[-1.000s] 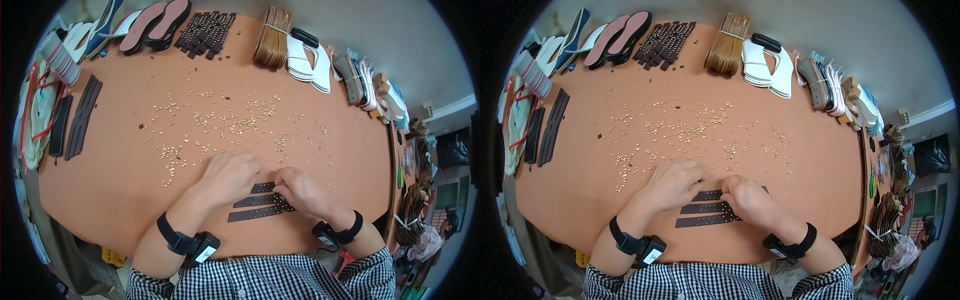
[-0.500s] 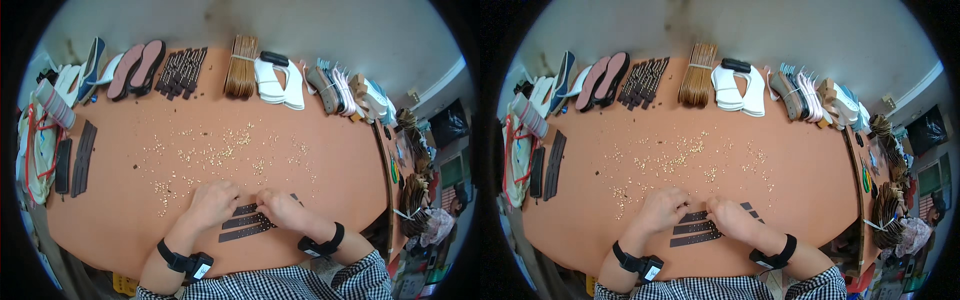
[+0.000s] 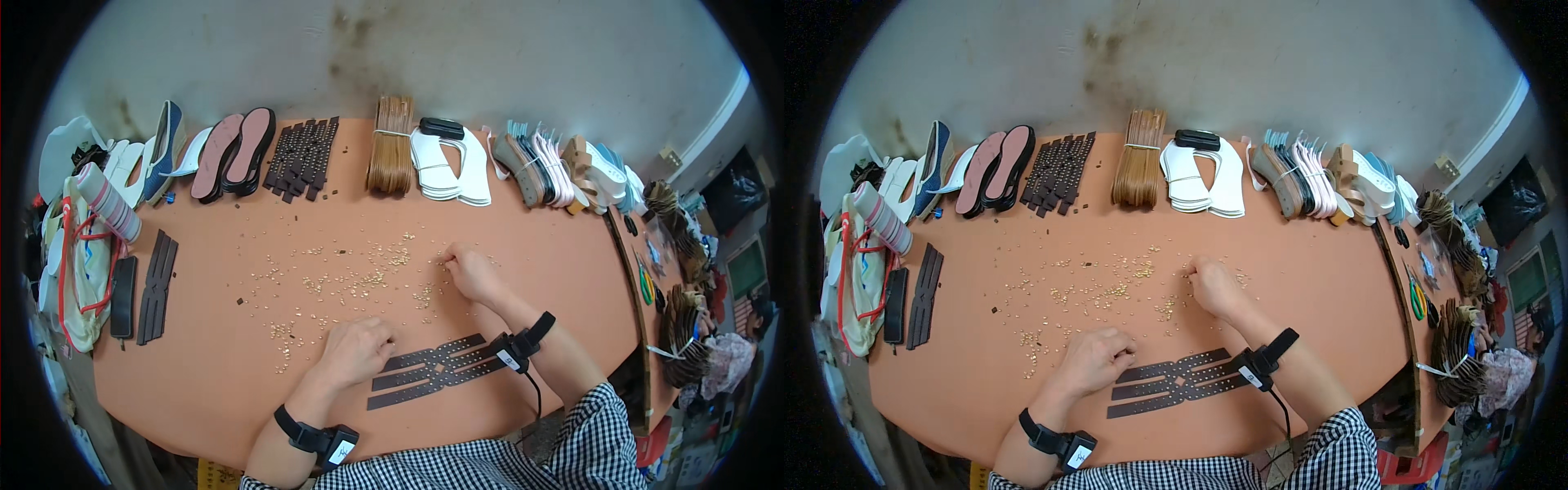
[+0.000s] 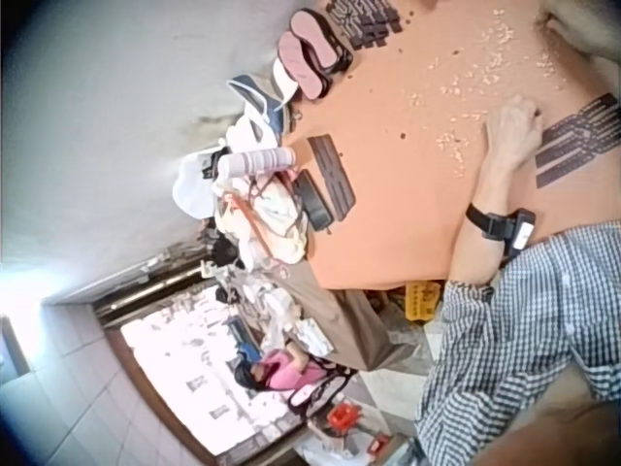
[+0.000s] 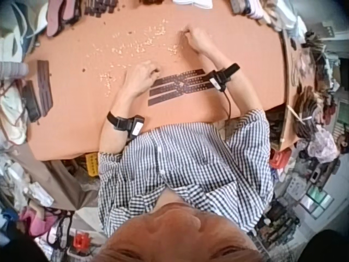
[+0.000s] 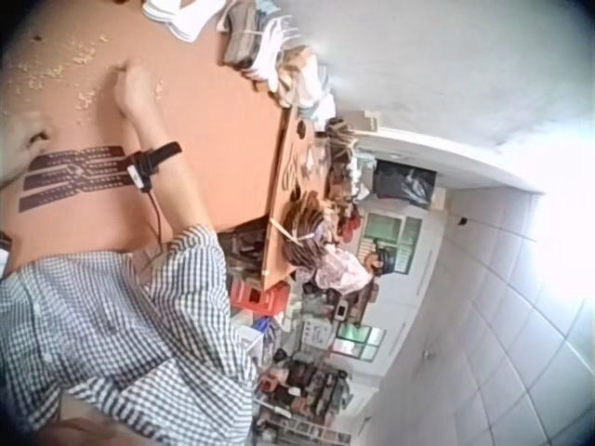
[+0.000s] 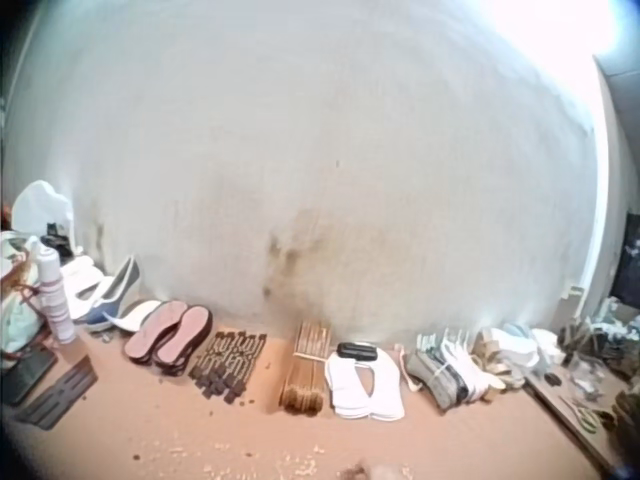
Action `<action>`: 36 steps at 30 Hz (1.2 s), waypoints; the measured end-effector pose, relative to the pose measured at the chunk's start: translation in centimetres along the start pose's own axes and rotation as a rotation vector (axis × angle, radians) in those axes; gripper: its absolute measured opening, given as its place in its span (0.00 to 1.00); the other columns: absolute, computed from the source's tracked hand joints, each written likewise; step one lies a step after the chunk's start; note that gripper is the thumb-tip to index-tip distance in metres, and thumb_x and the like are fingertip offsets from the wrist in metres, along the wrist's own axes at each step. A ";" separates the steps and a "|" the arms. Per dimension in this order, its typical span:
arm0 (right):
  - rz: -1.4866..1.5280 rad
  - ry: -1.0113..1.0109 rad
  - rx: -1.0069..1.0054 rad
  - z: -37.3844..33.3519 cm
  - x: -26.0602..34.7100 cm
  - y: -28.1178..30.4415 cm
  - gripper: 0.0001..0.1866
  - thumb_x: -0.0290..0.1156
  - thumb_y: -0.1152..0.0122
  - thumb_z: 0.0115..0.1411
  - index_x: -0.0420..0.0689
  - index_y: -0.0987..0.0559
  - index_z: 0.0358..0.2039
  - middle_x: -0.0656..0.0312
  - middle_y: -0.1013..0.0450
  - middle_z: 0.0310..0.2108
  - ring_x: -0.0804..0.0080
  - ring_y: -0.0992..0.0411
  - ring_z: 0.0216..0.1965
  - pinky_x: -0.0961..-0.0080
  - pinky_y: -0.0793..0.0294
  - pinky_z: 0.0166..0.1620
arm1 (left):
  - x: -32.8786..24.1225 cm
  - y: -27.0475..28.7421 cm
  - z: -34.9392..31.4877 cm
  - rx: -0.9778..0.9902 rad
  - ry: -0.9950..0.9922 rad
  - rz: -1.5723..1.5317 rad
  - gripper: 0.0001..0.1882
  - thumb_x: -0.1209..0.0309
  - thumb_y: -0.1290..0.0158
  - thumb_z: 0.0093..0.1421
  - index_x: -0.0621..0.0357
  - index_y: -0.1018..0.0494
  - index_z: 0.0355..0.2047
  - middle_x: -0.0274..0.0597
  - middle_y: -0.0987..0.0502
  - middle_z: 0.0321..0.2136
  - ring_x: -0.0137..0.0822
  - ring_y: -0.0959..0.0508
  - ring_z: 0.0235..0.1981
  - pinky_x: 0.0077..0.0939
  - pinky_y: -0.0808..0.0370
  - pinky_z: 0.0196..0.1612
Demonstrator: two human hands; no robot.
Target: The recorder is manually inserting small metal eyelets into pre-cut holes on leather shoe straps.
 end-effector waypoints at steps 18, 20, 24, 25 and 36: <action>-0.048 0.076 0.052 0.1 -0.2 -0.2 0.06 0.26 0.47 0.55 0.38 0.25 0.32 0.48 0.26 0.33 0.51 0.27 0.37 0.63 0.28 0.41 | 0.4 -0.4 0.1 -0.043 -0.021 -0.007 0.05 0.72 0.43 0.49 0.56 0.24 0.28 0.38 0.23 0.26 0.38 0.22 0.26 0.30 0.26 0.28; -0.047 0.084 0.031 0.3 -0.4 -0.4 0.06 0.25 0.48 0.54 0.38 0.25 0.31 0.46 0.27 0.35 0.49 0.28 0.38 0.62 0.28 0.43 | 0.4 -0.4 0.2 -0.037 -0.024 -0.011 0.05 0.71 0.44 0.49 0.55 0.24 0.28 0.38 0.23 0.26 0.40 0.22 0.27 0.32 0.26 0.29; -0.138 0.026 0.062 0.5 -0.7 0.1 0.06 0.25 0.49 0.54 0.38 0.25 0.31 0.47 0.27 0.34 0.50 0.27 0.37 0.62 0.28 0.42 | 0.6 -0.6 0.1 -0.028 -0.020 -0.026 0.05 0.71 0.46 0.50 0.53 0.24 0.29 0.38 0.24 0.26 0.43 0.22 0.29 0.37 0.26 0.30; -0.185 0.006 0.060 0.6 -1.4 0.4 0.06 0.25 0.49 0.55 0.39 0.25 0.32 0.48 0.26 0.32 0.51 0.27 0.34 0.63 0.28 0.40 | 0.6 -0.6 0.1 -0.030 -0.019 -0.030 0.05 0.71 0.46 0.50 0.53 0.25 0.29 0.39 0.24 0.26 0.43 0.22 0.29 0.37 0.26 0.30; 0.069 0.014 0.014 1.6 -2.2 0.1 0.08 0.24 0.53 0.61 0.38 0.25 0.37 0.54 0.26 0.26 0.69 0.27 0.26 0.73 0.28 0.31 | 0.5 -0.5 0.1 -0.027 -0.013 0.002 0.06 0.71 0.44 0.49 0.54 0.24 0.29 0.38 0.23 0.26 0.41 0.22 0.27 0.34 0.26 0.28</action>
Point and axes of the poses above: each hand's wrist, its own z-axis towards the middle knuckle, its own y-axis out of the back of the hand, x = y × z, the point moved 2 cm from there along z, towards the middle knuckle
